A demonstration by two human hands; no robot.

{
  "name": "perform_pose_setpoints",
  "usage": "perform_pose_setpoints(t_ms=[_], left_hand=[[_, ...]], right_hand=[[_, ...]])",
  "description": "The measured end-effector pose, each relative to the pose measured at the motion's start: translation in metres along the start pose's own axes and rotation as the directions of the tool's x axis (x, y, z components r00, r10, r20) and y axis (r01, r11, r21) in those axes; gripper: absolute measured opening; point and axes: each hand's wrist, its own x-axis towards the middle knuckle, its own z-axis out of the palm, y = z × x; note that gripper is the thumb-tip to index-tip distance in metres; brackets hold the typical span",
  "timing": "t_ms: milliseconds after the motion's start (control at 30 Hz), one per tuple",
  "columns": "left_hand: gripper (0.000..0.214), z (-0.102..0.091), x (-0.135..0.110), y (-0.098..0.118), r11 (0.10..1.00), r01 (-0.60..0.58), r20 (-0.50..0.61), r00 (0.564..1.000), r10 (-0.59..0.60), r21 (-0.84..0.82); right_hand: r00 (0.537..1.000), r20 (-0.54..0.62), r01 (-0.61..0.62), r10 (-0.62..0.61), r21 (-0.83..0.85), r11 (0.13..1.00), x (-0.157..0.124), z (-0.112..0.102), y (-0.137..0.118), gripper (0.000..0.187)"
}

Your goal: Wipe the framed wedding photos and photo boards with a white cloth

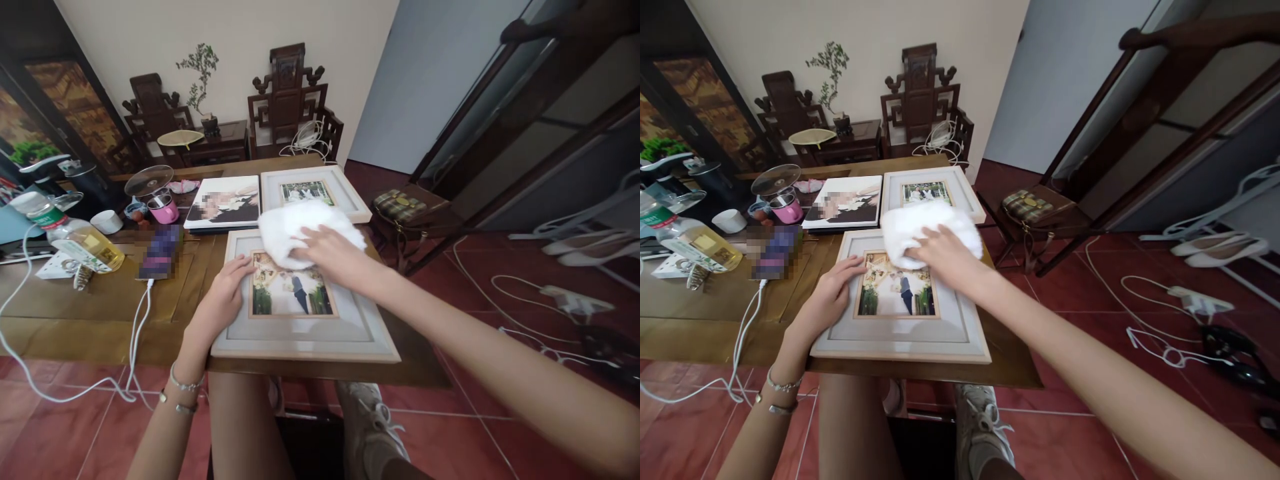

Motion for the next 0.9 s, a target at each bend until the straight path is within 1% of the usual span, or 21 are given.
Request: perform_pose_setpoints(t_ms=[67, 133, 200, 267, 333, 467, 567, 633, 733, 833, 900], left_hand=[[0.054, 0.002, -0.001, 0.001, 1.0, 0.013, 0.011, 1.0, -0.013, 0.025], [0.055, 0.002, 0.0, 0.003, 0.998, 0.038, 0.038, 0.998, -0.04, 0.06], [0.057, 0.001, 0.0, 0.007, 0.993, 0.062, 0.07, 0.995, -0.069, 0.098], [0.058, -0.001, 0.002, 0.009, 0.989, 0.073, 0.092, 0.992, -0.085, 0.128], [0.059, -0.002, 0.002, 0.011, 0.987, 0.075, 0.106, 0.99, -0.091, 0.145], [0.056, -0.004, 0.004, 0.014, 0.981, 0.097, 0.127, 0.985, -0.119, 0.166], [0.049, -0.005, 0.005, 0.017, 0.976, 0.135, 0.126, 0.979, -0.157, 0.171], [0.047, -0.005, 0.006, 0.019, 0.972, 0.158, 0.117, 0.977, -0.18, 0.174], [0.048, -0.005, 0.008, 0.019, 0.968, 0.175, 0.112, 0.974, -0.196, 0.178], [0.046, -0.003, 0.008, 0.018, 0.967, 0.189, 0.107, 0.972, -0.209, 0.171], [0.046, -0.002, 0.008, 0.017, 0.967, 0.193, 0.099, 0.973, -0.211, 0.164]], right_hand=[[0.995, 0.041, -0.091, 0.094, -0.06, 0.994, -0.019, -0.01, 0.013, 0.061], [0.976, 0.072, -0.195, 0.206, -0.133, 0.972, -0.033, -0.019, 0.024, 0.06], [0.96, 0.039, -0.266, 0.278, -0.196, 0.944, -0.041, -0.025, 0.031, 0.058], [0.96, -0.035, -0.279, 0.279, -0.219, 0.935, -0.042, -0.026, 0.034, 0.055], [0.966, -0.08, -0.258, 0.247, -0.2, 0.945, -0.038, -0.02, 0.033, 0.056], [0.964, -0.042, -0.267, 0.264, -0.075, 0.961, -0.022, 0.0, 0.027, 0.059], [0.958, -0.046, -0.286, 0.283, -0.057, 0.957, -0.015, 0.011, 0.021, 0.058], [0.968, -0.038, -0.251, 0.248, -0.073, 0.965, -0.018, 0.013, 0.014, 0.054], [0.987, -0.006, -0.158, 0.158, -0.067, 0.985, -0.038, 0.007, -0.004, 0.047], [0.997, -0.014, -0.082, 0.082, -0.004, 0.997, -0.072, -0.007, -0.035, 0.044], [0.999, -0.044, -0.026, 0.029, 0.078, 0.997, -0.094, -0.018, -0.06, 0.044]])
